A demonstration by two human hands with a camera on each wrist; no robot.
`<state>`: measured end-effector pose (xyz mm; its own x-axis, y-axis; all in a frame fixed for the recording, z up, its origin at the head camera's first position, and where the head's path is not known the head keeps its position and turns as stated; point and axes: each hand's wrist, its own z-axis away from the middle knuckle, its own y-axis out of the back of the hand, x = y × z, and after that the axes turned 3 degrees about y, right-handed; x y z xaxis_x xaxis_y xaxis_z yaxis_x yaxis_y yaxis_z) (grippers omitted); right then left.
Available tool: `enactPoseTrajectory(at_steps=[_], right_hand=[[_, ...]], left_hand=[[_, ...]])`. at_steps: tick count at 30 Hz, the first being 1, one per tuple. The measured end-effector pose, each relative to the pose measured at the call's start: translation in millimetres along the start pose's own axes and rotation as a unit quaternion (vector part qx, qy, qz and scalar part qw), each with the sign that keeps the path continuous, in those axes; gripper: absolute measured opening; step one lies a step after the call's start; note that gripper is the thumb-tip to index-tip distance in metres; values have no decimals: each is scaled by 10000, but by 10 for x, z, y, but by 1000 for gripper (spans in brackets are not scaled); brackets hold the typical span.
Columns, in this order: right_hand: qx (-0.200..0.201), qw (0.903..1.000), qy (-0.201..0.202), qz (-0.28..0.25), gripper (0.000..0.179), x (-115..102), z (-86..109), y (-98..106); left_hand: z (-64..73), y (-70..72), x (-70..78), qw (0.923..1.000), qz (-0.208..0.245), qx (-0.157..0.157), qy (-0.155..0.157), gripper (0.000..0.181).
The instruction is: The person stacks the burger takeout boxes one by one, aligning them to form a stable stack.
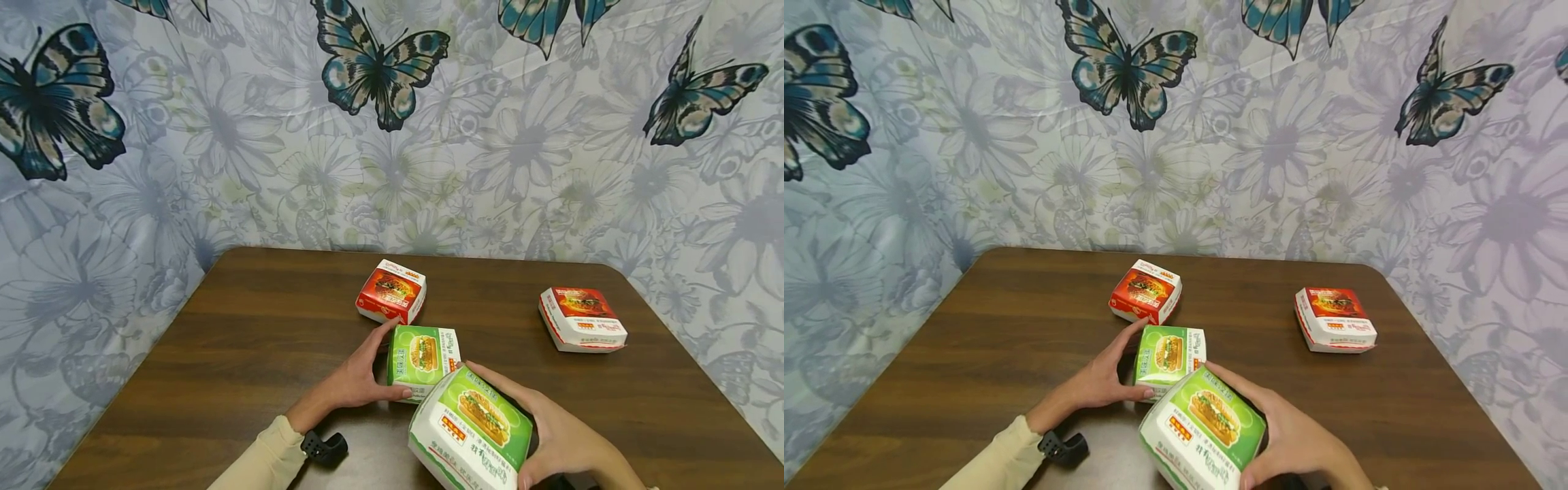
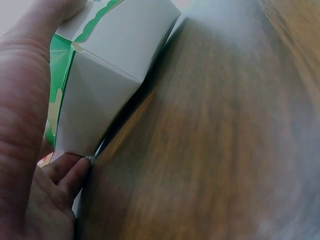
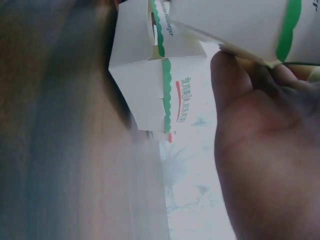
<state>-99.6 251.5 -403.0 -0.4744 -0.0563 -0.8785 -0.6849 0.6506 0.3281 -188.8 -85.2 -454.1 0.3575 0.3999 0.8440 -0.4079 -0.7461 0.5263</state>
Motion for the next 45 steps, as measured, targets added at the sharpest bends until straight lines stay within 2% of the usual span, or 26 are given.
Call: enactPoseTrajectory(at_steps=[9, 21, 26, 31, 37, 41, 45], right_hand=[[226, 9992, 173, 274, 114, -34, -6, 23], [326, 9986, 295, 307, 112, -47, -60, 111], [358, 9987, 154, 328, 110, -68, -115, 140], [380, 9992, -108, 97, 107, -57, -163, 157], [513, 9985, -169, 57, 108, -64, -203, 172], [737, 9965, -296, 262, 107, -64, -216, 188], [1109, 9888, -712, 706, 105, -53, -224, 195]], left_hand=[[19, 6, 15, 10000, -43, -17, 54, 115], [25, 3, 1, 9999, -123, 10, 53, 115], [22, 2, -8, 10000, -99, 8, -1, 115], [19, 1, -14, 10000, -39, -13, -34, 114], [23, 7, 0, 10000, -28, -42, 12, 113], [28, 8, 6, 10000, -30, -44, 15, 113], [30, 8, 7, 10000, -70, -18, -5, 113]])
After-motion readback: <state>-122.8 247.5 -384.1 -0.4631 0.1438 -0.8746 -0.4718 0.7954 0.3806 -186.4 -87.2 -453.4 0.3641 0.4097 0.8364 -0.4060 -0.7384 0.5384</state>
